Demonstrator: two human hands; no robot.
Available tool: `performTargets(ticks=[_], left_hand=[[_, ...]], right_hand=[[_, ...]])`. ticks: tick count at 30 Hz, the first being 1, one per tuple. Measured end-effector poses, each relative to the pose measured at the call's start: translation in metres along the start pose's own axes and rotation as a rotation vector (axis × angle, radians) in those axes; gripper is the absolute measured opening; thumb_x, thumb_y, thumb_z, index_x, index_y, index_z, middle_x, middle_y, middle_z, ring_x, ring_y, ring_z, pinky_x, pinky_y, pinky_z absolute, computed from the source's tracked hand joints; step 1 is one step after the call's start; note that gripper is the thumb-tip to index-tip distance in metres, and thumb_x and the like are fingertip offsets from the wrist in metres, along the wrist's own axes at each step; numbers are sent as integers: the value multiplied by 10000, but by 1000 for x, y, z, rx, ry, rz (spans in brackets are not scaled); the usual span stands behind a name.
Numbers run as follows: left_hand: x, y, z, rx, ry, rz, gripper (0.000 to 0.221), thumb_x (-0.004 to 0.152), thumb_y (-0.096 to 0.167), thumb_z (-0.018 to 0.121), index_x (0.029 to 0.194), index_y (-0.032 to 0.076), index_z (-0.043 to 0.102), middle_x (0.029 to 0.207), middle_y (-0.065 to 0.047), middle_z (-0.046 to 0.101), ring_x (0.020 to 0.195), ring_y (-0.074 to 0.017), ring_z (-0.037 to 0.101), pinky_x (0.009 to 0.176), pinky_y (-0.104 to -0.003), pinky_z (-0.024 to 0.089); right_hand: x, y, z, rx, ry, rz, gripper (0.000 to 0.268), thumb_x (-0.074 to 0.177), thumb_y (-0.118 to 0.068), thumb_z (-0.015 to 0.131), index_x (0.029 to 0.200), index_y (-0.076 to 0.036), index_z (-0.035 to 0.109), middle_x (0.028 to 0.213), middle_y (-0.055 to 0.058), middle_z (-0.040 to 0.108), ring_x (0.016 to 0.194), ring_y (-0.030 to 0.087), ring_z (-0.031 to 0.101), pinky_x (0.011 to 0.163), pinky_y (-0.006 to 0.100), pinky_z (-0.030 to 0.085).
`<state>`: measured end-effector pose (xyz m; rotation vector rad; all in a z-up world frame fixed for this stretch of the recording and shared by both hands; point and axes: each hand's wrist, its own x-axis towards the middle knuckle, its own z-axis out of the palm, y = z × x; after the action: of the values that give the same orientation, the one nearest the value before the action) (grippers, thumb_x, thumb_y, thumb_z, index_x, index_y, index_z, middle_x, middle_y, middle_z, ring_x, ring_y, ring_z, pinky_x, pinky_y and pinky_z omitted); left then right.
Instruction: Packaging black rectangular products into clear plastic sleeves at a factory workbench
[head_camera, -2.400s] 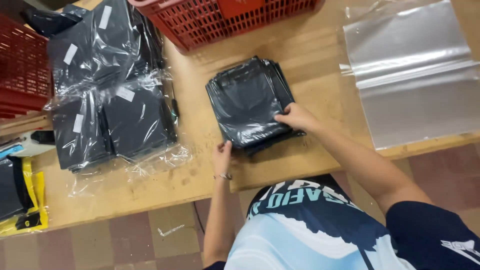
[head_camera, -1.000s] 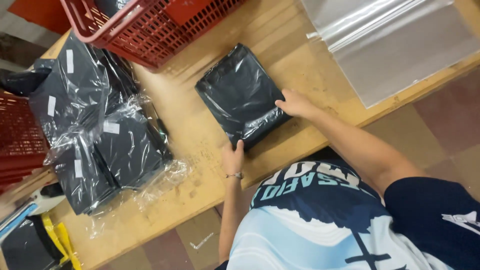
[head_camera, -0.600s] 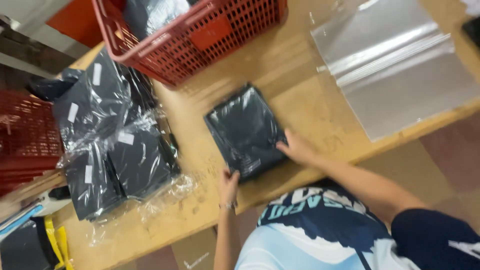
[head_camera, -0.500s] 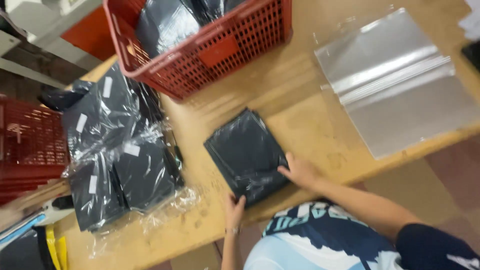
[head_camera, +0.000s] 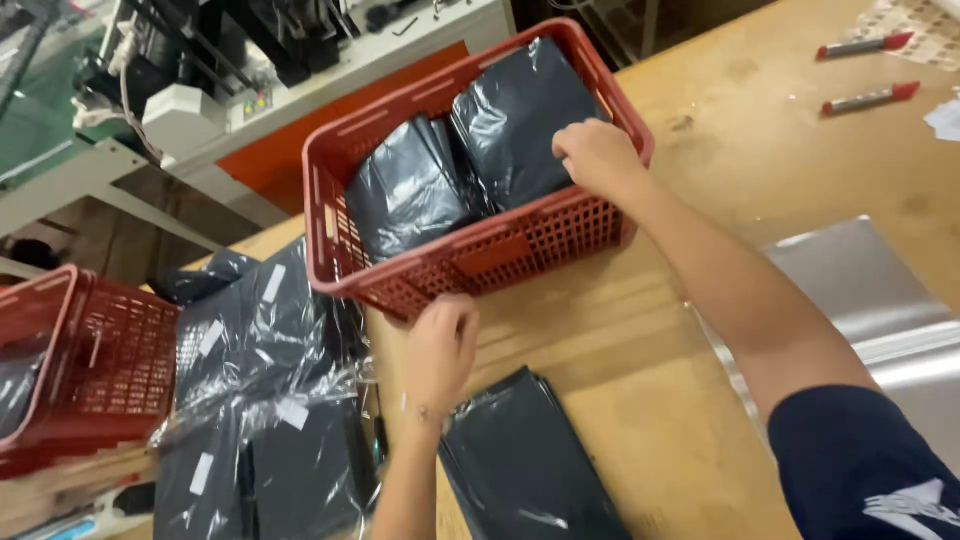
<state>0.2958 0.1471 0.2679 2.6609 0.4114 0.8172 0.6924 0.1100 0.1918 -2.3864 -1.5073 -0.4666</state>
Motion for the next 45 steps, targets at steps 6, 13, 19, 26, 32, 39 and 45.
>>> performTargets(ticks=[6, 13, 19, 26, 32, 39, 45], left_hand=[[200, -68, 118, 206, -348, -55, 116, 910, 290, 651, 1023, 300, 625, 1010, 44, 652, 994, -259, 708, 866, -432, 591], [274, -90, 225, 74, -671, 3, 368, 769, 312, 789, 1032, 97, 649, 1066, -176, 720, 1079, -416, 690, 942, -541, 566], [281, -95, 247, 326, -766, -25, 503, 812, 225, 731, 1257, 105, 530, 1272, -123, 614, 1179, -392, 633, 976, -514, 585], [287, -121, 245, 315, -485, 66, 273, 838, 252, 696, 1049, 117, 586, 1034, -118, 680, 966, -375, 725, 842, -483, 612], [279, -40, 89, 574, 170, 354, 255, 858, 275, 791, 975, 165, 593, 902, -21, 617, 858, -260, 617, 699, -371, 545], [79, 141, -60, 802, 419, 757, 264, 973, 177, 553, 718, 231, 519, 792, 50, 430, 740, -79, 578, 637, -208, 388], [-135, 126, -53, 727, 320, 737, 86, 914, 137, 727, 997, 158, 727, 912, -42, 657, 821, -189, 652, 719, -294, 570]], right_hand=[[57, 55, 86, -328, -421, -225, 939, 434, -260, 984, 1299, -268, 618, 1288, 89, 578, 1260, 347, 503, 931, 446, 473], [62, 78, 65, -330, -339, -410, 696, 591, -233, 883, 1229, -229, 604, 1216, 31, 568, 1149, 285, 539, 849, 383, 573], [83, 98, 38, 52, -477, -307, 256, 836, -408, 715, 1047, -265, 744, 1067, -32, 732, 1093, 252, 679, 902, 436, 587], [63, 91, 18, 414, -44, 16, 352, 938, -476, 694, 1141, -189, 697, 1148, 70, 699, 1162, 304, 639, 952, 484, 536], [24, 58, -42, 1590, -211, 785, 835, 872, -711, 495, 1389, -60, 427, 1304, 232, 597, 1004, 393, 721, 696, 500, 644], [-114, -27, -85, 2447, -569, 598, 694, 877, -573, 503, 1395, -113, 459, 1349, 290, 518, 1200, 491, 529, 961, 707, 456], [-239, -154, -70, 2020, -451, 957, 452, 788, -78, 732, 1223, 24, 665, 1073, 257, 740, 916, 349, 776, 776, 474, 648]])
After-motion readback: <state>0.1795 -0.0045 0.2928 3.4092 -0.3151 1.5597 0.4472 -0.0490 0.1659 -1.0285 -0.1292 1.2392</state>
